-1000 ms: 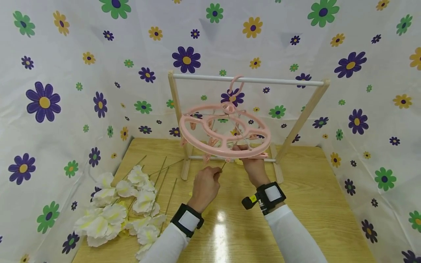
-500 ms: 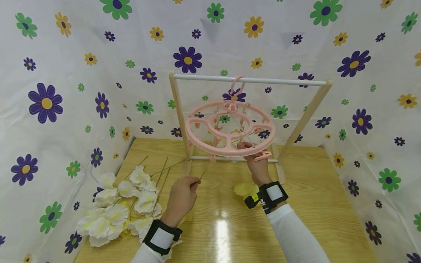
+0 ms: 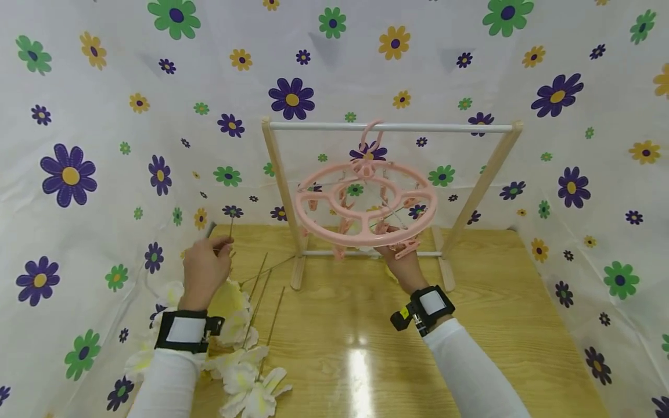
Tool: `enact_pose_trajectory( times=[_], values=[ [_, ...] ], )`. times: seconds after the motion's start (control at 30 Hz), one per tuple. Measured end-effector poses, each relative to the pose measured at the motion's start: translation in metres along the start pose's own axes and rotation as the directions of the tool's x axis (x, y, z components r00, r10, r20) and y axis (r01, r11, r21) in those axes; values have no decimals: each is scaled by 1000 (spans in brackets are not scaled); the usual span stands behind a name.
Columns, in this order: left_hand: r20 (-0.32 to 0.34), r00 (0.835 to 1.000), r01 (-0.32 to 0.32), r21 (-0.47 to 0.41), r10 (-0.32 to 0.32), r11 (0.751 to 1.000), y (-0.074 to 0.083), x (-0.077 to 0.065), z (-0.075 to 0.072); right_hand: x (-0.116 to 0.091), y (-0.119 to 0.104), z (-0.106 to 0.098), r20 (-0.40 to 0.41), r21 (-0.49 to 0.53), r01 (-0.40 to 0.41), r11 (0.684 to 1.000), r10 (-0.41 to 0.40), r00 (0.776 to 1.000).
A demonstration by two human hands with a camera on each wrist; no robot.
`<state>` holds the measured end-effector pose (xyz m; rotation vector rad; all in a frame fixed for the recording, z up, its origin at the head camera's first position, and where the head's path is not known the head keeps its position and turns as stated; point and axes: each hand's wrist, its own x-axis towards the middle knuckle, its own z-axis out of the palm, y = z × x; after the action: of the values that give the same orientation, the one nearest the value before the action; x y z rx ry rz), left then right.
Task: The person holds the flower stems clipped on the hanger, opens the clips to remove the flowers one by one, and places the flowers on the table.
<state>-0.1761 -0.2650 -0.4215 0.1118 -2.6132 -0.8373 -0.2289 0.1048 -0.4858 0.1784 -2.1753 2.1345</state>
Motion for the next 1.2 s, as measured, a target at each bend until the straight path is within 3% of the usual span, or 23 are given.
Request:
enact_pose_trajectory(
  times=[0.17,0.33,0.47,0.6,0.67,0.77,0.87,0.93,1.03,1.2],
  values=[
    [134,988,66,118,-82,991,-20,35,-2,-9,14,-14,157,-184,-137,973,166,973],
    [275,938,152,218,-210,964,-39,51,8,-17,28,-32,220,-364,-189,912,281,934],
    [319,909,178,283,-267,942,-57,57,21,-21,36,-54,218,-504,-188,843,335,917],
    [330,883,226,320,-332,920,-77,59,36,-19,35,-78,112,-528,-181,830,280,954],
    [335,874,240,331,-351,913,-86,57,42,-14,29,-88,30,-497,-190,847,235,971],
    [335,870,248,338,-362,908,-97,54,46,-1,14,-98,-106,-453,-196,870,166,980],
    [322,870,261,343,-374,902,-104,52,48,16,-2,-105,-184,-441,-157,884,82,979],
    [309,874,266,344,-376,900,-106,52,48,29,-12,-108,-201,-436,-122,892,35,979],
    [300,880,263,338,-368,904,-104,51,48,45,-23,-111,-163,-445,-66,893,-9,987],
    [322,894,216,302,-312,929,-77,45,44,66,-37,-107,-86,-444,-29,895,-10,996]
  ],
)
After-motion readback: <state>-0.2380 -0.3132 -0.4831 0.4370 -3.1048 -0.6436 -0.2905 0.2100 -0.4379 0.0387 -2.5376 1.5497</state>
